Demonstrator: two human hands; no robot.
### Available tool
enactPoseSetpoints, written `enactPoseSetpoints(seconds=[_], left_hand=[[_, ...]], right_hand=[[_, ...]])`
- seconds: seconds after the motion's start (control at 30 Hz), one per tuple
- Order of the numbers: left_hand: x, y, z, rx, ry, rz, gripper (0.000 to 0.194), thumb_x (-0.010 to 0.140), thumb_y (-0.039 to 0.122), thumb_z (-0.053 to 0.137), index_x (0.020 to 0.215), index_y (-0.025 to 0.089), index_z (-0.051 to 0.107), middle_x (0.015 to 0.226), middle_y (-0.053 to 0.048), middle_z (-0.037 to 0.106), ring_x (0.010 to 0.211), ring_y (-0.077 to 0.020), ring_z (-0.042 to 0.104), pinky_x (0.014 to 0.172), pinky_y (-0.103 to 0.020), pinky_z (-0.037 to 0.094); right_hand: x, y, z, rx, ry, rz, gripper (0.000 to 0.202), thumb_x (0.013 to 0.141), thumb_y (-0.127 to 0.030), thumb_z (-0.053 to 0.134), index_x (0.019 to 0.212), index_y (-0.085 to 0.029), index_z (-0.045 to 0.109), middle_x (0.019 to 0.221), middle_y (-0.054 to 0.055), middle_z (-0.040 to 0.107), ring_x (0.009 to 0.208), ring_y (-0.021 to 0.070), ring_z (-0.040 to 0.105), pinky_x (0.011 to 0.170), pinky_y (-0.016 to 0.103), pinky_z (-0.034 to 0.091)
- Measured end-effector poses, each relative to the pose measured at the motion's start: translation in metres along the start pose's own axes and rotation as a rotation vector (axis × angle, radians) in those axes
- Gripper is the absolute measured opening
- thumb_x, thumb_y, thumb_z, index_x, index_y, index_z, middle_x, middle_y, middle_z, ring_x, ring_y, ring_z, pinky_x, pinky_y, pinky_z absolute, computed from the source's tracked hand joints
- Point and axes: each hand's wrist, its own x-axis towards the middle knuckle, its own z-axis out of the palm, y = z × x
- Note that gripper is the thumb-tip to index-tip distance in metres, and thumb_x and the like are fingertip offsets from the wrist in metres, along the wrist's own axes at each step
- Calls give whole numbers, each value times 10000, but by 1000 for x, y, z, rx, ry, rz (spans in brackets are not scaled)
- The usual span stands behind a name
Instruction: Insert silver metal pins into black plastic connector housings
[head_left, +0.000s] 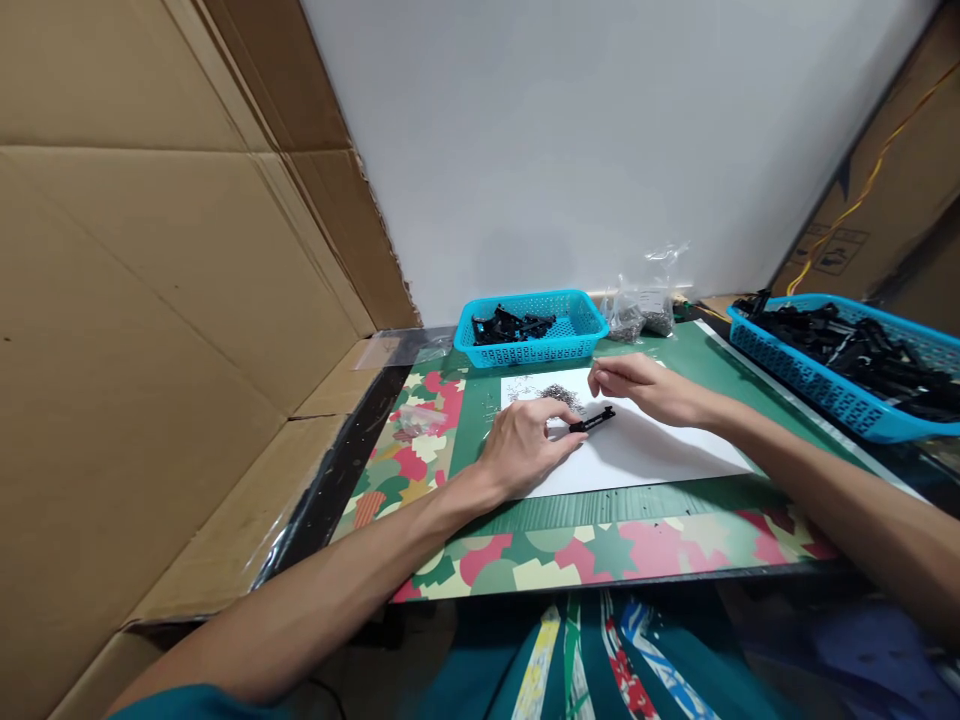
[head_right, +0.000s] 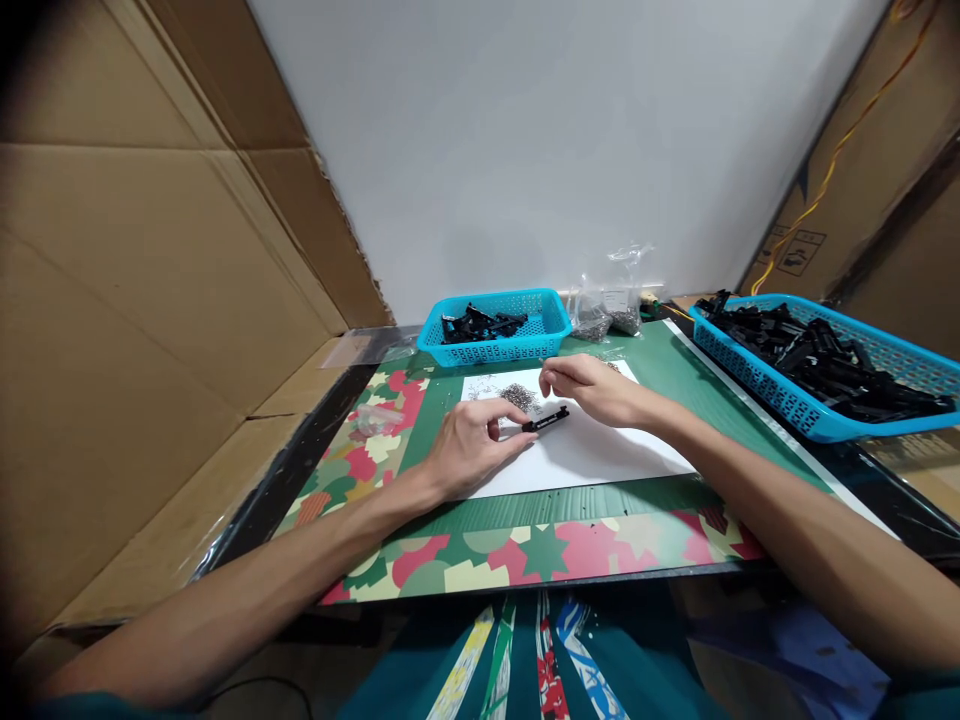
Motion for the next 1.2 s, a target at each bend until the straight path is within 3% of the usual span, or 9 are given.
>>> enactPoseSetpoints(seconds=[0.2,0.37,0.5,0.67,0.83,1.0,1.2], left_hand=[[-1,0,1,-8,1,32,153,859,300,841,989,222,820,935,-36,811,791,-214,712,768,-352,552],[-1,2,-1,-12,-6,15,159,845,285,852,986,219,817,950,-31,815,805,-218,717,798,-370,568],[0,3,-1,-12,-4,9,168,837,278,860,987,216,817,941,-37,813,810,-223,719,798,-373,573],[0,3,0,-10,-7,0,168,838,282,856,986,213,815,944,-30,817,787,-213,714,768,-357,558],[0,3,0,2,-6,2,168,830,265,860,984,222,810,935,-12,813,767,-200,714,735,-335,550],[-1,2,0,0,-13,33,184,829,249,860,1005,233,811,928,-8,811,769,-200,718,748,-340,558],[-1,1,0,-24,-28,36,187,837,248,859,1015,230,804,982,-8,816,774,-191,710,720,-326,541]], right_hand=[[0,-4,2,-157,-137,3,306,1018,-394,611,882,-166,764,607,-48,445,587,122,342,560,279,252],[0,-3,4,-164,-168,1,211,969,-340,676,963,-183,817,637,-35,534,594,118,399,574,276,277],[-1,0,5,-166,-148,-18,213,977,-333,669,961,-191,826,631,-34,534,589,119,401,575,275,287],[-2,6,5,-150,-139,-30,220,991,-315,642,975,-188,820,722,10,660,626,131,462,599,278,320],[-1,9,1,-139,-191,-24,208,974,-314,659,1016,-199,826,792,32,704,666,142,505,613,285,316],[0,12,0,-83,-209,-14,225,956,-369,693,1023,-222,850,752,24,709,635,144,510,610,288,335],[0,18,2,-24,-179,-44,262,926,-441,733,1003,-230,869,840,58,778,707,177,608,633,291,404]])
